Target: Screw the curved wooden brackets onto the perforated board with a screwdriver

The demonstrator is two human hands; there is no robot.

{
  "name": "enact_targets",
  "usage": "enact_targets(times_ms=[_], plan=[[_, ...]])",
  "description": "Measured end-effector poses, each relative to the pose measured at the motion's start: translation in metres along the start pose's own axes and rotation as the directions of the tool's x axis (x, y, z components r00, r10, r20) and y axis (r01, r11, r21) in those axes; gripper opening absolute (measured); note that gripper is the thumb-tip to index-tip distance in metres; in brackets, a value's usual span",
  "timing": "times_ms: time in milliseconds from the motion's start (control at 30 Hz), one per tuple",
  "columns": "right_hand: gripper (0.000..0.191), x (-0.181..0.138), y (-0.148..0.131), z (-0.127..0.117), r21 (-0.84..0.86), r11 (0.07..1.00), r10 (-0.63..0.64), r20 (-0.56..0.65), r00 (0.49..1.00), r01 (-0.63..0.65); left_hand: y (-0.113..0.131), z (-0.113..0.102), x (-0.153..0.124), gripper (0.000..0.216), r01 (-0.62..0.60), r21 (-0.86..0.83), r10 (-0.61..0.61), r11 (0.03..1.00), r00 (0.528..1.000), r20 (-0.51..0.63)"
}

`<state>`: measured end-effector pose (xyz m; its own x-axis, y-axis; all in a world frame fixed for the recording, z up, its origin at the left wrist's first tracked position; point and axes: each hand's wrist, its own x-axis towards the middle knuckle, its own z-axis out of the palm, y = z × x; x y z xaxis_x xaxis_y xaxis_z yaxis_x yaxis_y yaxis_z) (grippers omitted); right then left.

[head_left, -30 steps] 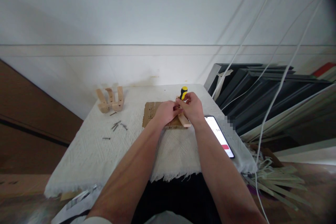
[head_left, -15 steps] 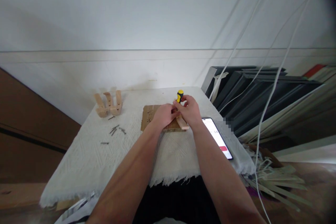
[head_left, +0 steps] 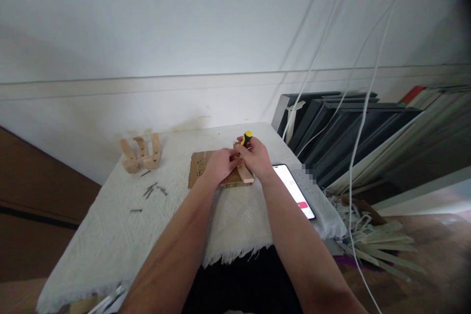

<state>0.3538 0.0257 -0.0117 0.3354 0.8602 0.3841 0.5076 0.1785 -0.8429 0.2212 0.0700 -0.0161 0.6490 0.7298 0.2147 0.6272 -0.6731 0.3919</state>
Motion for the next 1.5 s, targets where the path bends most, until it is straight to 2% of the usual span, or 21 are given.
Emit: enact_targets(times_ms=[300,467,600,767,900,1033,1133,1233,1300,1367,1433,1500], plan=[[0.026,0.0,0.001,0.001,-0.137,0.99,-0.05,-0.059,0.997,0.042,0.001,0.0,-0.001,0.038,0.004,-0.013,-0.004,1.0,1.0,-0.015],[0.023,-0.002,0.001,-0.002,-0.099,0.993,-0.065,-0.002,0.998,0.065,-0.001,0.002,-0.001,0.034,0.012,-0.022,-0.013,1.0,0.999,-0.03],[0.021,-0.005,-0.004,-0.005,-0.075,0.993,-0.094,-0.069,0.993,0.089,0.0,0.002,-0.002,0.033,0.013,-0.045,-0.014,0.999,0.999,-0.032],[0.024,-0.006,-0.012,-0.01,0.007,1.0,-0.005,-0.253,0.967,0.007,-0.002,0.003,-0.004,0.034,-0.017,-0.056,0.014,0.998,0.999,-0.045],[0.025,-0.004,-0.009,-0.009,0.057,0.997,0.061,-0.252,0.966,-0.048,-0.005,0.005,-0.003,0.034,-0.008,-0.063,0.004,0.998,0.998,-0.064],[0.026,-0.003,-0.005,-0.007,0.087,0.995,0.072,-0.235,0.969,-0.052,-0.005,0.005,-0.003,0.031,0.024,-0.088,-0.03,0.996,0.997,-0.069],[0.028,-0.002,-0.004,-0.006,0.099,0.993,0.087,-0.233,0.969,-0.065,-0.004,0.006,-0.003,0.028,0.063,-0.187,-0.088,0.98,0.987,-0.131],[0.03,-0.001,-0.005,-0.007,0.103,0.992,0.092,-0.242,0.966,-0.069,-0.002,0.003,-0.003,0.025,0.087,-0.351,-0.18,0.932,0.954,-0.24],[0.032,-0.002,-0.006,-0.008,0.117,0.991,0.09,-0.248,0.964,-0.063,-0.001,-0.004,-0.004,0.023,0.094,-0.443,-0.253,0.892,0.914,-0.317],[0.033,-0.003,-0.007,-0.01,0.13,0.989,0.093,-0.244,0.965,-0.063,0.003,-0.016,-0.004,0.02,0.076,-0.546,-0.349,0.835,0.84,-0.416],[0.034,-0.005,-0.008,-0.012,0.138,0.989,0.087,-0.228,0.97,-0.056,0.009,-0.032,-0.006,0.02,0.02,-0.684,-0.475,0.729,0.734,-0.485],[0.034,-0.006,-0.011,-0.012,0.173,0.984,0.068,-0.214,0.974,-0.03,0.015,-0.052,-0.01,0.019,-0.047,-0.823,-0.586,0.567,0.679,-0.443]])
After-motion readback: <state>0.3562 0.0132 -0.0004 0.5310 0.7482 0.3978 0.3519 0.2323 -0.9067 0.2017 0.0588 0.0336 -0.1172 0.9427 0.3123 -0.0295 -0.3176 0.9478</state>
